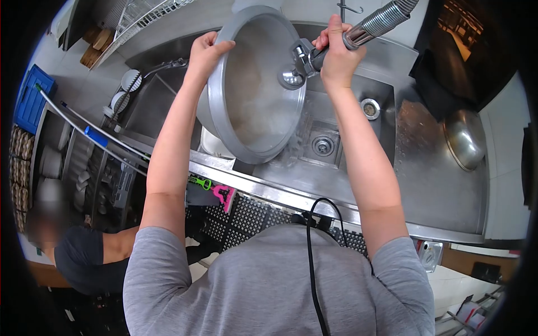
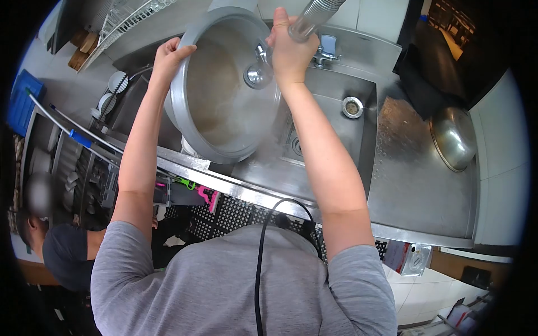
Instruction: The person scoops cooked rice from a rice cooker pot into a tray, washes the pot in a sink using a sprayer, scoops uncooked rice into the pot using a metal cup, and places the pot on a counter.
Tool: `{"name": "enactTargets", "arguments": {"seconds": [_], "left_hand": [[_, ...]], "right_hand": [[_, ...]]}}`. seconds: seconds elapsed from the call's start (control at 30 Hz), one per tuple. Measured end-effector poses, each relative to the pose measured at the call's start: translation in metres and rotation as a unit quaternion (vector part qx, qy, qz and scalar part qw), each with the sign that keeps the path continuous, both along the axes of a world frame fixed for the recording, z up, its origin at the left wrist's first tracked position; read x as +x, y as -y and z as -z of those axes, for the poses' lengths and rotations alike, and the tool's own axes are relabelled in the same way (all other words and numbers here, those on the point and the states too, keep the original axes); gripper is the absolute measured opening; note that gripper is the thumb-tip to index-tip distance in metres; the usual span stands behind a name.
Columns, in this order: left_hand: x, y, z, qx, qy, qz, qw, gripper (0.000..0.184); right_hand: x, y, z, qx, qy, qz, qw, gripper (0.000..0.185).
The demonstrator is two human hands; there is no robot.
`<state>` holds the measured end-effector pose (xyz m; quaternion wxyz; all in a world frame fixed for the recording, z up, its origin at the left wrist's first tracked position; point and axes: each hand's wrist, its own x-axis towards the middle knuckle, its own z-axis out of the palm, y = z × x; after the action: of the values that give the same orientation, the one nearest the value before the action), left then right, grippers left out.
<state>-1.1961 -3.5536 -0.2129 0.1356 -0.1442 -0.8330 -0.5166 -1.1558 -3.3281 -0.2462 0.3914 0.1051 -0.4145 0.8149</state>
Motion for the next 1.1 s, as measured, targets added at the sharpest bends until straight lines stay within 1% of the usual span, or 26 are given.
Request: {"name": "enactTargets", "arguments": {"seconds": [0.1, 0.2, 0.27, 0.3, 0.37, 0.4, 0.43, 0.47, 0.5, 0.6, 0.67, 0.73, 0.77, 0.8, 0.83, 0.87, 0.93, 0.97, 1.07, 1.1], "left_hand": [[-0.008, -0.004, 0.019, -0.062, -0.032, 0.021, 0.997, 0.025], [-0.006, -0.017, 0.035, -0.106, -0.034, -0.007, 0.994, 0.029], [-0.005, -0.02, 0.042, -0.124, -0.029, -0.018, 0.992, 0.031], [-0.004, -0.02, 0.044, -0.135, -0.035, -0.025, 0.99, 0.032], [-0.004, -0.02, 0.045, -0.145, -0.04, -0.033, 0.988, 0.033], [-0.004, -0.017, 0.042, -0.16, -0.059, -0.039, 0.985, 0.034], [-0.004, -0.014, 0.039, -0.175, -0.078, -0.046, 0.98, 0.035], [-0.004, -0.011, 0.036, -0.158, -0.082, -0.041, 0.983, 0.035], [-0.003, -0.008, 0.03, -0.165, -0.089, -0.048, 0.981, 0.035], [0.003, -0.001, 0.01, -0.199, -0.114, -0.075, 0.971, 0.033], [0.005, 0.007, -0.002, -0.221, -0.114, -0.098, 0.964, 0.034], [0.004, 0.016, -0.012, -0.237, -0.119, -0.118, 0.957, 0.033], [0.005, 0.02, -0.015, -0.251, -0.121, -0.131, 0.952, 0.034], [0.005, 0.023, -0.019, -0.252, -0.12, -0.137, 0.95, 0.034], [0.005, 0.025, -0.022, -0.295, -0.123, -0.152, 0.935, 0.032], [0.006, 0.027, -0.025, -0.337, -0.126, -0.166, 0.918, 0.033], [0.007, 0.029, -0.026, -0.36, -0.133, -0.174, 0.907, 0.034], [0.007, 0.029, -0.026, -0.383, -0.14, -0.177, 0.896, 0.034], [0.002, 0.031, -0.016, -0.408, -0.163, -0.175, 0.881, 0.033], [0.001, 0.03, -0.013, -0.4, -0.167, -0.168, 0.885, 0.034]], "right_hand": [[-0.001, -0.007, -0.002, 0.023, 0.0, 0.041, 0.999, 0.03], [-0.003, -0.01, -0.006, -0.006, -0.021, 0.055, 0.998, 0.032], [0.0, -0.009, -0.008, -0.061, -0.043, -0.019, 0.997, 0.031], [0.003, -0.008, -0.009, -0.059, -0.041, -0.02, 0.997, 0.031], [0.01, -0.003, -0.009, -0.055, -0.017, -0.072, 0.996, 0.032], [0.014, 0.0, -0.008, -0.054, -0.015, -0.072, 0.996, 0.032], [0.019, 0.004, -0.006, -0.041, -0.002, -0.099, 0.994, 0.032], [0.023, 0.008, -0.005, -0.028, 0.011, -0.127, 0.992, 0.032], [0.024, 0.012, -0.002, -0.016, 0.003, -0.143, 0.99, 0.032], [0.026, 0.025, 0.003, -0.008, 0.008, -0.155, 0.988, 0.031], [0.019, 0.032, 0.003, -0.003, -0.003, -0.145, 0.989, 0.03], [0.012, 0.038, 0.0, -0.013, -0.03, -0.106, 0.994, 0.03], [0.008, 0.04, -0.002, -0.014, -0.031, -0.112, 0.993, 0.03], [0.004, 0.04, -0.005, -0.021, -0.036, -0.091, 0.995, 0.03], [-0.001, 0.041, -0.007, -0.028, -0.041, -0.07, 0.996, 0.03], [-0.005, 0.042, -0.009, -0.029, -0.042, -0.075, 0.996, 0.03], [-0.015, 0.044, -0.01, -0.032, -0.054, -0.042, 0.997, 0.029], [-0.021, 0.046, -0.01, -0.06, -0.079, -0.059, 0.993, 0.029], [-0.026, 0.053, -0.008, -0.065, -0.073, -0.057, 0.994, 0.029], [-0.024, 0.055, -0.009, -0.065, -0.072, -0.059, 0.993, 0.029]]}}
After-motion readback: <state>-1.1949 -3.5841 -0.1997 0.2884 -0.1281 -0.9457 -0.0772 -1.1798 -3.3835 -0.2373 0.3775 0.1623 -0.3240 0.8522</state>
